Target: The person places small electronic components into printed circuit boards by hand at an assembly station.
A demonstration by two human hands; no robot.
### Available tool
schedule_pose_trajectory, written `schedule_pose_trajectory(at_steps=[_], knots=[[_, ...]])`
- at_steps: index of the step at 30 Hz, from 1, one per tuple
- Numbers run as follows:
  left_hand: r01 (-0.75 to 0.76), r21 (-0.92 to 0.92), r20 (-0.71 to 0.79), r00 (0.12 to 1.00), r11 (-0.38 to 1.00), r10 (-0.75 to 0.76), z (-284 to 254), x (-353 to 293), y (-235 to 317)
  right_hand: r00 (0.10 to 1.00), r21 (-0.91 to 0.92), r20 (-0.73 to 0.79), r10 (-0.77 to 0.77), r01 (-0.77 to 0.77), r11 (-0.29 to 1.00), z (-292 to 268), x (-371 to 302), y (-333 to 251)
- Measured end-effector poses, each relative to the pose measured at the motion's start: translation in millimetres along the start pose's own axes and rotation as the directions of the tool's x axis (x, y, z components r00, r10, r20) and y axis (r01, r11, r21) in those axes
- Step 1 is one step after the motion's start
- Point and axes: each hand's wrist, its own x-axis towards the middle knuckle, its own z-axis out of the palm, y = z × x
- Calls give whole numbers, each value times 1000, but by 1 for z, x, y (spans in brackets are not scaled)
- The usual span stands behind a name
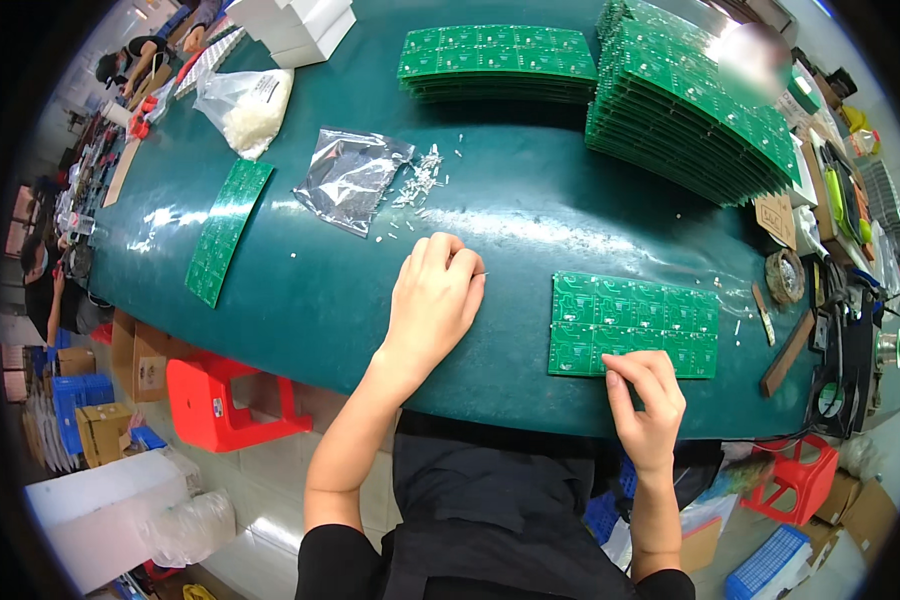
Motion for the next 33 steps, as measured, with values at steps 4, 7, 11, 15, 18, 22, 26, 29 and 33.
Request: schedule_pose_trajectory(at_steps=[4,7,11,15,18,22,26,29,33], knots=[[198,-461,169,977,865,-134,-5,3,23,998,40,-64,-18,21,999,1,1,-4],[574,-816,568,818,67,-90,-6,-7,53,987,74,-126,-99,109,991,4,9,-16],[688,-708,690,722,-160,50,-3,-13,76,958,-6,-140,-251,252,968,10,15,-17],[670,-725,674,738,-158,38,2,-21,87,946,-30,-184,-268,267,963,8,12,-13],[689,-693,695,717,-212,58,6,-24,90,933,-101,-172,-317,304,947,4,11,-13],[627,-772,626,778,-104,45,6,-25,94,949,-78,-141,-281,273,959,-2,7,-11],[584,-812,582,810,-1,73,9,-27,91,992,133,-85,-97,108,985,-5,2,-10],[607,-795,607,793,24,50,8,-27,93,997,247,-70,13,5,969,-8,-1,-5],[-145,-478,104,970,866,220,4,-16,79,994,18,-52,100,-99,995,-11,-3,17]])
